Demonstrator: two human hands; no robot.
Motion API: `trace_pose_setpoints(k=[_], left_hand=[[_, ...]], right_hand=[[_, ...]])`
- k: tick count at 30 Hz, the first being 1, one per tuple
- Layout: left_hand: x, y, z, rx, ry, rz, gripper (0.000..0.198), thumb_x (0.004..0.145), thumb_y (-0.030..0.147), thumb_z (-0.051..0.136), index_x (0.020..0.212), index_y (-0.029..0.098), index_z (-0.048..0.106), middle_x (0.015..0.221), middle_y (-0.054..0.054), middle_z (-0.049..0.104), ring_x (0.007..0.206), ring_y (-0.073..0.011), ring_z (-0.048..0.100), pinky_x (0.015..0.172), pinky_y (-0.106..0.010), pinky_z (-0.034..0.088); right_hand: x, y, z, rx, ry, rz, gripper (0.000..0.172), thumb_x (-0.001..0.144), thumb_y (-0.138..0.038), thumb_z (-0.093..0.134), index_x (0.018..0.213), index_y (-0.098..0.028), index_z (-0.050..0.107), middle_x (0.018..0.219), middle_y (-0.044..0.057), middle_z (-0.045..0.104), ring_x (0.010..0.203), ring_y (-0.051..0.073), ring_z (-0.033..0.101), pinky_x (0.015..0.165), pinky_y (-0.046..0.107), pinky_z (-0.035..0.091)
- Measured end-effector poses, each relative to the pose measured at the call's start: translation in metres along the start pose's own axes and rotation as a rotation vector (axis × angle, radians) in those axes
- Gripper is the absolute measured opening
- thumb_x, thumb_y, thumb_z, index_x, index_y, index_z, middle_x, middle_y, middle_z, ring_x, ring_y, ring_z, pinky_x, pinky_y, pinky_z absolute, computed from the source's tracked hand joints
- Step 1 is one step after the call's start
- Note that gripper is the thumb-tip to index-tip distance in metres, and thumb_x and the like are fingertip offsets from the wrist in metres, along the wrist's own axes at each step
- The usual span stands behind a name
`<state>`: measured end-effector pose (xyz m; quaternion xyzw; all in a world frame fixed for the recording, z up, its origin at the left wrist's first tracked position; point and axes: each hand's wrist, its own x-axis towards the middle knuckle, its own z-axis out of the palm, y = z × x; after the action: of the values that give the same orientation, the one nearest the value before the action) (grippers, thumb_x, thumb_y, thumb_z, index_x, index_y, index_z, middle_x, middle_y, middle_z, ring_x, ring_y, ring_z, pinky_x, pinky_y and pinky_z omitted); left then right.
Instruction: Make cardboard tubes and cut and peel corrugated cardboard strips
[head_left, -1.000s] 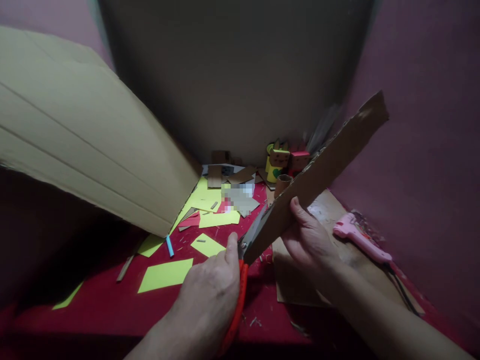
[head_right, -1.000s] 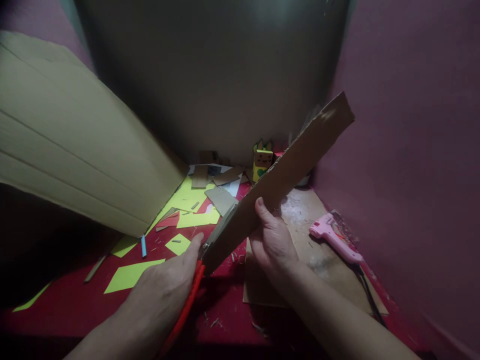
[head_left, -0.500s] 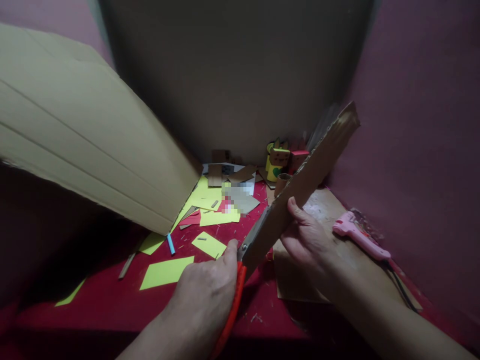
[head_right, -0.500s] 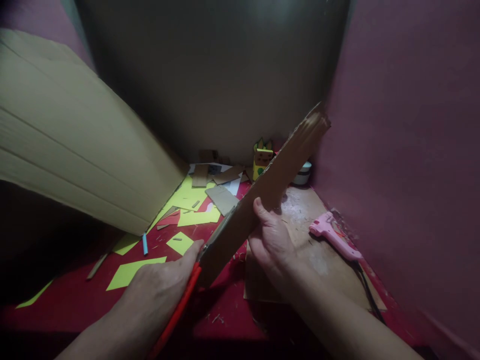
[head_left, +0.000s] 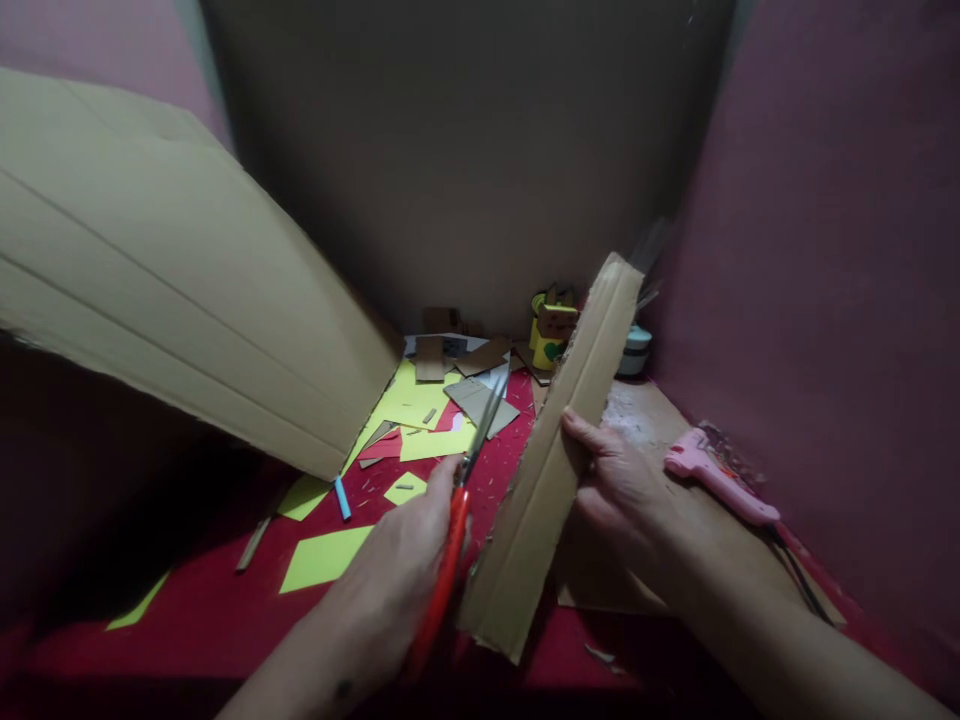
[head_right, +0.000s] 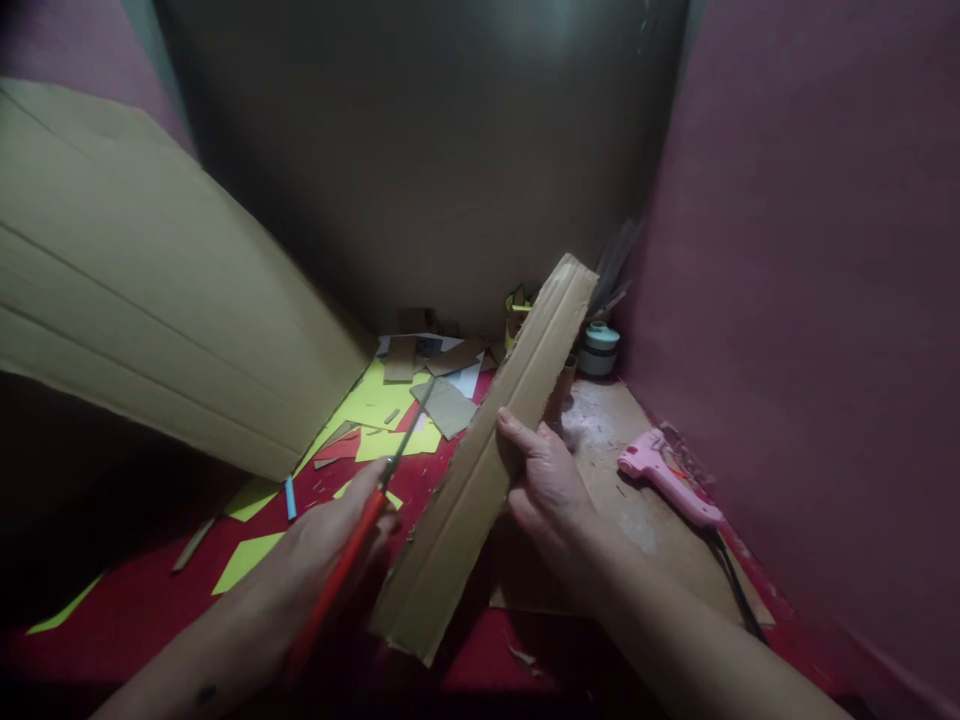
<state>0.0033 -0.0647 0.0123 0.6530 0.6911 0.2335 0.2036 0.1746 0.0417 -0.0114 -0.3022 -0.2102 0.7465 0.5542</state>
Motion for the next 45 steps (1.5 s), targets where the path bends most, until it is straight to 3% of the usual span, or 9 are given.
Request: trace_pose_setpoints(k=[4, 7, 10, 15, 19, 27, 39, 45], left_hand=[[0.005, 0.015, 0.003, 0.021, -0.141, -0.032, 0.046, 0.088, 0.036, 0.034, 0.128, 0.015, 0.043, 0.076, -0.009, 0.068, 0.061, -0.0199, 0.062, 0.053, -0.028, 0.043], [0.006, 0.022, 0.002, 0.086, -0.15, 0.005, 0.045, 0.09, 0.038, 0.032, 0.128, 0.015, 0.042, 0.084, -0.011, 0.068, 0.072, -0.0231, 0.064, 0.06, -0.03, 0.043], [0.006, 0.025, 0.004, 0.152, -0.189, -0.045, 0.045, 0.09, 0.039, 0.034, 0.127, 0.016, 0.042, 0.087, -0.012, 0.068, 0.079, -0.0271, 0.065, 0.064, -0.033, 0.044], [0.001, 0.027, 0.019, 0.157, -0.183, -0.014, 0.04, 0.091, 0.036, 0.032, 0.123, 0.016, 0.045, 0.102, -0.014, 0.065, 0.086, -0.0266, 0.062, 0.065, -0.033, 0.044], [0.0, 0.03, 0.028, 0.237, -0.176, -0.044, 0.038, 0.091, 0.032, 0.031, 0.121, 0.013, 0.046, 0.099, -0.014, 0.064, 0.084, -0.0265, 0.062, 0.063, -0.033, 0.043], [0.004, 0.035, 0.026, 0.354, -0.171, 0.053, 0.042, 0.091, 0.042, 0.028, 0.111, 0.012, 0.048, 0.084, -0.011, 0.062, 0.071, -0.0259, 0.061, 0.058, -0.034, 0.042], [0.005, 0.033, 0.029, 0.553, -0.193, 0.088, 0.031, 0.094, 0.031, 0.026, 0.098, 0.014, 0.051, 0.075, -0.009, 0.064, 0.065, -0.0267, 0.064, 0.053, -0.034, 0.041], [0.006, 0.031, 0.03, 0.655, -0.13, 0.131, 0.028, 0.095, 0.028, 0.026, 0.093, 0.016, 0.052, 0.069, -0.006, 0.063, 0.059, -0.0224, 0.063, 0.048, -0.028, 0.037]], right_hand=[[-0.002, 0.0, -0.002, -0.034, -0.023, 0.022, 0.03, 0.064, -0.016, 0.075, 0.092, -0.017, 0.065, 0.079, 0.003, 0.071, 0.068, 0.019, 0.065, 0.077, 0.041, 0.054], [-0.002, 0.0, -0.005, -0.067, -0.065, -0.008, 0.029, 0.065, -0.016, 0.074, 0.093, -0.016, 0.066, 0.08, 0.004, 0.072, 0.068, 0.02, 0.065, 0.075, 0.04, 0.054], [-0.003, -0.002, -0.005, -0.085, -0.118, -0.081, 0.032, 0.066, -0.013, 0.073, 0.096, -0.018, 0.066, 0.079, 0.002, 0.072, 0.069, 0.018, 0.066, 0.075, 0.036, 0.053], [-0.008, -0.005, 0.0, -0.101, -0.124, -0.105, 0.038, 0.064, -0.01, 0.073, 0.1, -0.015, 0.065, 0.072, 0.002, 0.071, 0.063, 0.019, 0.065, 0.071, 0.037, 0.054], [-0.012, -0.004, 0.0, -0.064, -0.102, -0.077, 0.039, 0.065, -0.008, 0.072, 0.102, -0.015, 0.064, 0.074, 0.003, 0.071, 0.066, 0.019, 0.066, 0.072, 0.035, 0.054], [-0.019, -0.005, -0.001, -0.003, -0.069, -0.02, 0.037, 0.064, -0.007, 0.072, 0.099, -0.016, 0.064, 0.075, 0.004, 0.07, 0.066, 0.018, 0.064, 0.072, 0.036, 0.053], [-0.016, 0.002, -0.005, 0.025, -0.023, -0.049, 0.028, 0.06, -0.008, 0.073, 0.082, -0.017, 0.059, 0.077, 0.004, 0.07, 0.069, 0.019, 0.065, 0.074, 0.037, 0.052], [-0.018, 0.001, -0.003, 0.047, -0.032, -0.037, 0.03, 0.061, -0.008, 0.073, 0.086, -0.017, 0.061, 0.079, 0.002, 0.07, 0.071, 0.018, 0.065, 0.075, 0.036, 0.052]])
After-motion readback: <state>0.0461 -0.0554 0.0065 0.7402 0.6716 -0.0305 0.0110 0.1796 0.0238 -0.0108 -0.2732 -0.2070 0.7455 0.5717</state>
